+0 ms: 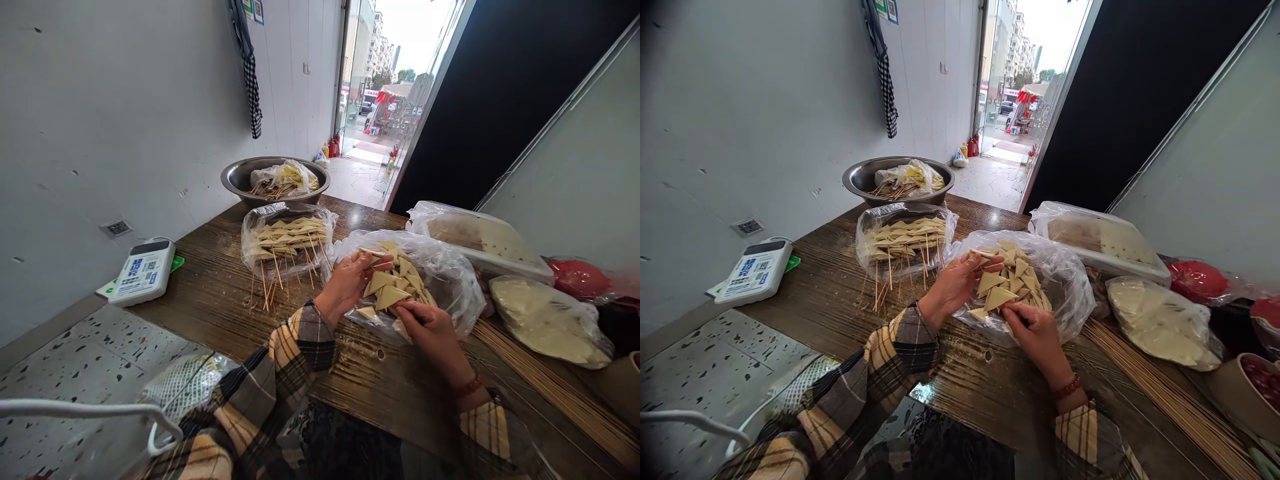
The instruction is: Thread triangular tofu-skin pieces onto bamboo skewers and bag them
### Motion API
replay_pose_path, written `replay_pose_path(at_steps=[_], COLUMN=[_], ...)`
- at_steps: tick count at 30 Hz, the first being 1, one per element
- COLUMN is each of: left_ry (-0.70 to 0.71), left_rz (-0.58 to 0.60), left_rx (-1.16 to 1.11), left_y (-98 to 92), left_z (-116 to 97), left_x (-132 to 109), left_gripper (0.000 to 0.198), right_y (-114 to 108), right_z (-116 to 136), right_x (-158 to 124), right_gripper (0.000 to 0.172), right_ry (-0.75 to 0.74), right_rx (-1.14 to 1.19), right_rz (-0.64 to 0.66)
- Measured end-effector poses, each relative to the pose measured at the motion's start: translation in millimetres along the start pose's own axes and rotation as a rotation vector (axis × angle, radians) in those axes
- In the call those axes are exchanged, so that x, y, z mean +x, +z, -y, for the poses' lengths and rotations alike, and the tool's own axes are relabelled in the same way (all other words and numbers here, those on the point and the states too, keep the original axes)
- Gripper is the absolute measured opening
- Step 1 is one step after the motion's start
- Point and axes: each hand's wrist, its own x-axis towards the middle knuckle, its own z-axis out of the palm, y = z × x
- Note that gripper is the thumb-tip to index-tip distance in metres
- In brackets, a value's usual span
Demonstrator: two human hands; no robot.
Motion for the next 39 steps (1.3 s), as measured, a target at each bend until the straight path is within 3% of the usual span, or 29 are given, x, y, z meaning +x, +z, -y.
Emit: replay_pose_path(at_steps=[23, 39], left_ry=[0.019, -0.055], left_rz=[0.038, 0.040], left_rx=[0.052, -0.031], left_y=[0.6, 5.1], left_z=[10, 8], left_x=[2, -1], left_gripper=[0.031, 0.026], right_y=[2, 1], right_z=[3, 11], right_x=[0, 2], right_gripper=[0.025, 0.028], right_ry=[-0.003, 0.038], right_rx=[-0.016, 0.005], right_rz=[-0.021, -0.037])
